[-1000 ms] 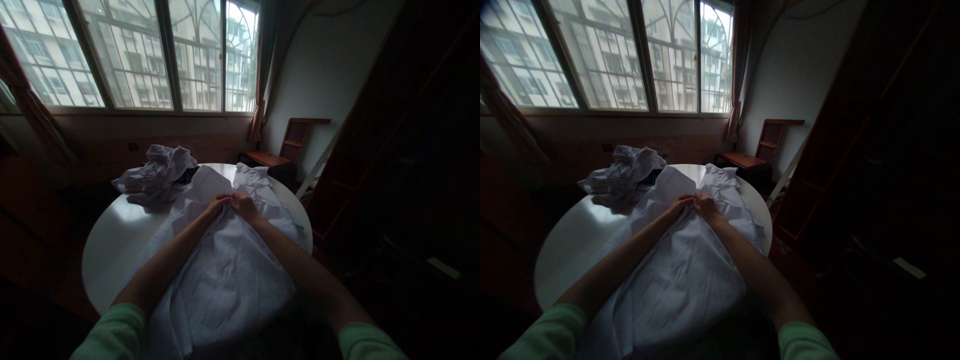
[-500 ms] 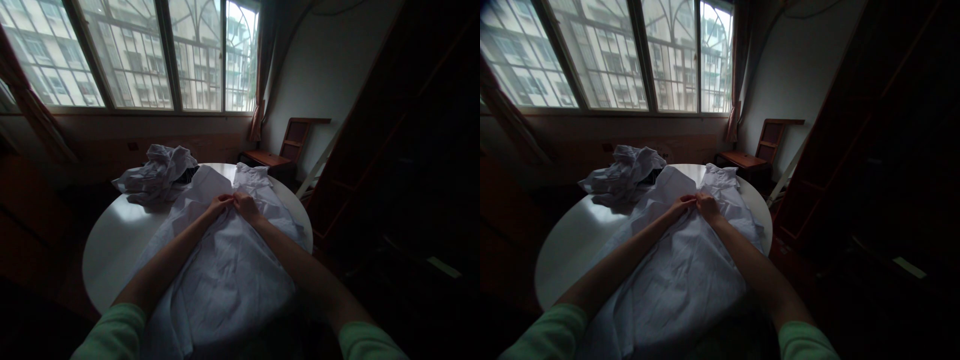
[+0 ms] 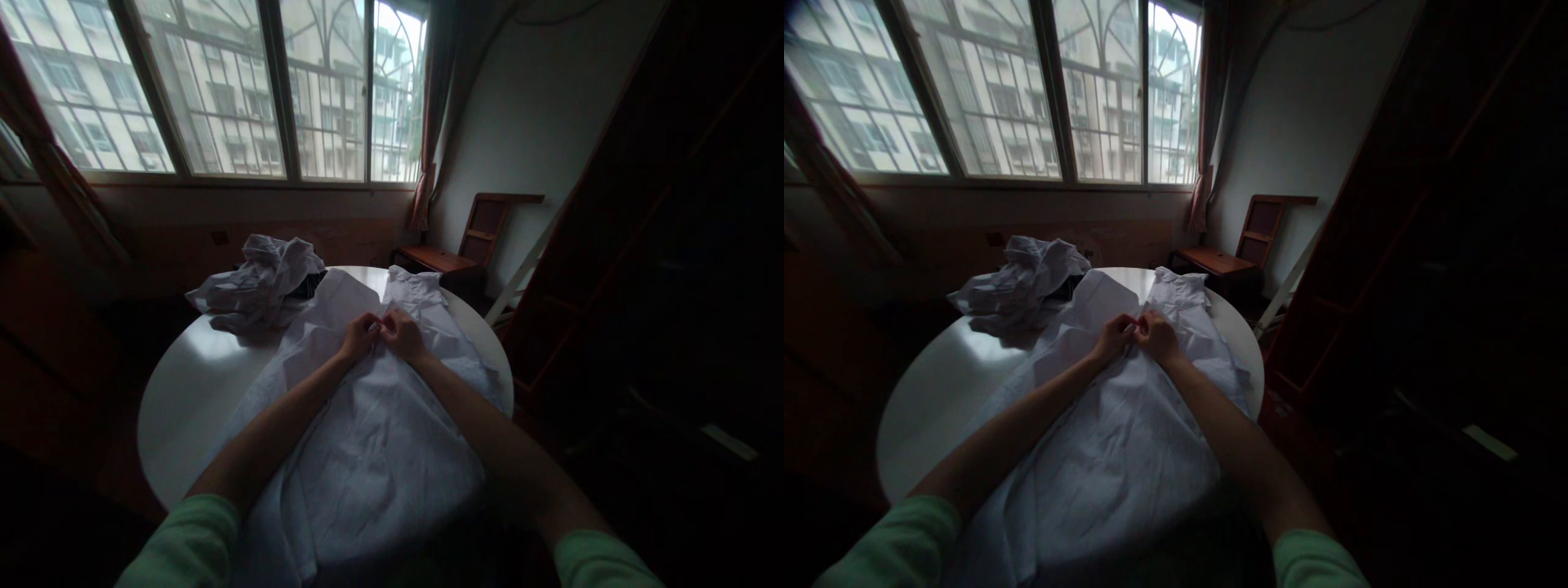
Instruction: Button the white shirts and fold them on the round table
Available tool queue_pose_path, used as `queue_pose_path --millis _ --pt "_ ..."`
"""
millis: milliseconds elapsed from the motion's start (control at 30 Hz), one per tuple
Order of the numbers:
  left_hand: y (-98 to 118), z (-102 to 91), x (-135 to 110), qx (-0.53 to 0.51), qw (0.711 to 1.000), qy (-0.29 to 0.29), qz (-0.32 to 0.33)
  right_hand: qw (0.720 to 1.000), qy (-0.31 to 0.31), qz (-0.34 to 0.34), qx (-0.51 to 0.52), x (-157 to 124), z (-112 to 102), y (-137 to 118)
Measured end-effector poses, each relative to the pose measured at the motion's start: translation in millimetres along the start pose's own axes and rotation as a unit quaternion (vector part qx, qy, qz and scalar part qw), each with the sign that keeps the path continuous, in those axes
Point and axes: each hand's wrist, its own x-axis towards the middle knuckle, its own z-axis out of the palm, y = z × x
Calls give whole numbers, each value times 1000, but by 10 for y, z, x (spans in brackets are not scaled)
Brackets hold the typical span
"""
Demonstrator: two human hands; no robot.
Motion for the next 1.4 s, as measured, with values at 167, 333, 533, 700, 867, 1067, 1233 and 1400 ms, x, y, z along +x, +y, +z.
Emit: queue_pose_path --millis 167,333,533,700,867,1067,1233,1400 --pt "101 -15 -22 -43 998 0 -51 997 2 52 65 36 41 74" --pt "184 -80 -41 -96 981 -32 -163 996 -15 51 73 30 58 92" --pt "243 -119 -29 -135 967 -70 -202 995 -25 52 81 21 47 82" --pt "229 -115 -35 -128 971 -78 -189 994 -23 76 71 18 48 68" --pt "198 -104 -38 -121 972 -60 -194 995 -25 92 40 8 45 33" --pt "189 -92 -29 -120 971 -57 -197 994 -24 106 11 6 24 -4" --pt "217 -88 -24 -119 970 -72 -201 993 -44 112 -4 8 15 -9" --pt "266 -80 -22 -139 964 -73 -213 992 -46 114 -10 0 3 -22"
